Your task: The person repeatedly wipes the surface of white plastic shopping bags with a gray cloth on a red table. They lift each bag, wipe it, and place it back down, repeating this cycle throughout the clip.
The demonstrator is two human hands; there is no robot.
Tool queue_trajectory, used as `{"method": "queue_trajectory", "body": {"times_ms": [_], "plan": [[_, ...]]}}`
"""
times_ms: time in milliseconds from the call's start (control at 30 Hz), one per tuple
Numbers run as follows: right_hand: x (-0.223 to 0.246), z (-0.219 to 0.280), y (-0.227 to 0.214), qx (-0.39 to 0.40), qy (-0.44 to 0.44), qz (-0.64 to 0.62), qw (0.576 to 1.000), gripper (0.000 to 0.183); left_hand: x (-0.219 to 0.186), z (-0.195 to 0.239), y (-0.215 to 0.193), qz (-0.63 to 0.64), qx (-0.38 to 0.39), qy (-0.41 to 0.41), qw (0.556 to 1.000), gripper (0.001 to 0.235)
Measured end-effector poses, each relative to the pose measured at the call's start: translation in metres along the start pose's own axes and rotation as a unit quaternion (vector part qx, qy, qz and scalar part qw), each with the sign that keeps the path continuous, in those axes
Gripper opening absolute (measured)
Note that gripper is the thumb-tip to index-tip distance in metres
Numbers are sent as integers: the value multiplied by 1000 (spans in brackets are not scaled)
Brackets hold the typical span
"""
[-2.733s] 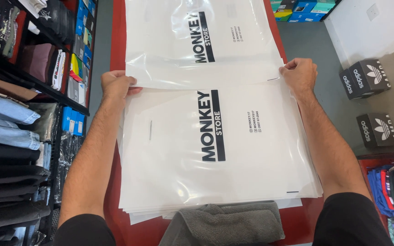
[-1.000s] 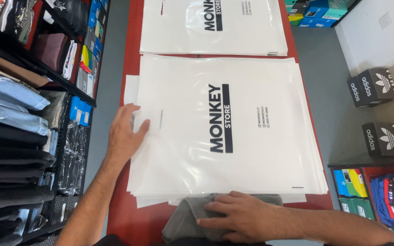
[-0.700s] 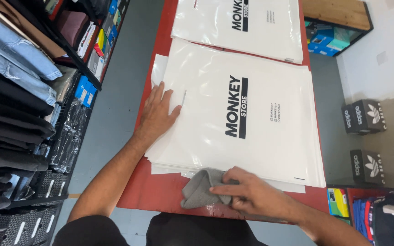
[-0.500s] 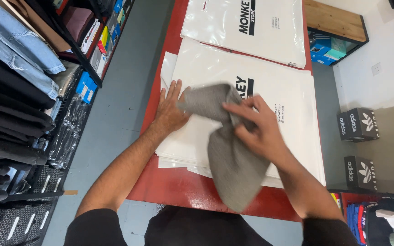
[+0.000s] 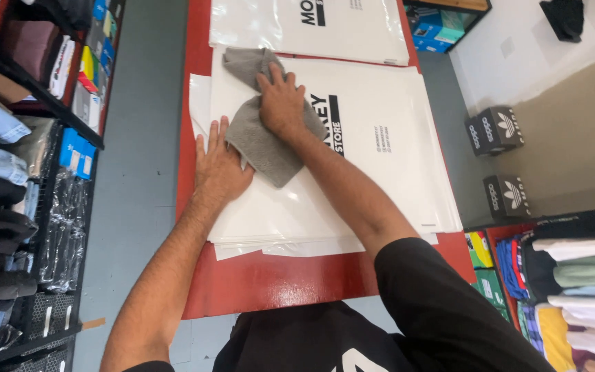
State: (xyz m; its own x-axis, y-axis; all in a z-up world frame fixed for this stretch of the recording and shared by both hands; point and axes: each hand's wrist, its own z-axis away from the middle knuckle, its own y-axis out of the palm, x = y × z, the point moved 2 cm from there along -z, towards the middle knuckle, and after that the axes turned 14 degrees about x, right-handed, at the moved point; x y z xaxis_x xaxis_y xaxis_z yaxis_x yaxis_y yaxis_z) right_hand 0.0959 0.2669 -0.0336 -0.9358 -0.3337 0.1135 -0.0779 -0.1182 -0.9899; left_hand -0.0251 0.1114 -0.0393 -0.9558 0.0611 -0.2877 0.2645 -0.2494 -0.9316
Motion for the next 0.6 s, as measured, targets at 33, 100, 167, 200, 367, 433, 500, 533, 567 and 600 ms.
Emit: {"method": "queue_trajectory", "body": {"times_ms": [33, 100, 167, 200, 367, 433, 500, 533, 567, 600], "plan": [[-24, 12, -6, -7, 21, 38, 999, 49, 5, -4, 5, 8, -15, 3, 1000, 75], [-81, 47, -17, -8, 46, 79, 996, 51, 9, -6, 11, 20, -25, 9, 999, 77], [-150, 89, -30, 0, 120, 101, 988, 54, 10, -6, 9, 36, -18, 8, 999, 78], [-219, 94, -19, 3, 123, 102, 987, 54, 11, -7, 9, 37, -15, 11, 999, 78], [-483, 203, -46, -77, 413, 33, 907, 29, 19, -13, 23, 19, -82, 42, 996, 78], [-449, 239, -74, -156, 334, 43, 929, 33, 18, -10, 19, 21, -66, 39, 997, 78], [-383, 265, -93, -234, 251, 50, 938, 41, 15, -10, 16, 20, -52, 37, 998, 78], [-328, 274, -101, -241, 186, 76, 950, 50, 16, -9, 15, 26, -41, 35, 998, 78], [-271, 283, -116, -246, 119, 101, 957, 60, 15, -8, 14, 31, -30, 32, 999, 79], [-227, 274, -98, -245, 131, 98, 956, 60, 14, -5, 11, 24, -24, 41, 999, 79]]}}
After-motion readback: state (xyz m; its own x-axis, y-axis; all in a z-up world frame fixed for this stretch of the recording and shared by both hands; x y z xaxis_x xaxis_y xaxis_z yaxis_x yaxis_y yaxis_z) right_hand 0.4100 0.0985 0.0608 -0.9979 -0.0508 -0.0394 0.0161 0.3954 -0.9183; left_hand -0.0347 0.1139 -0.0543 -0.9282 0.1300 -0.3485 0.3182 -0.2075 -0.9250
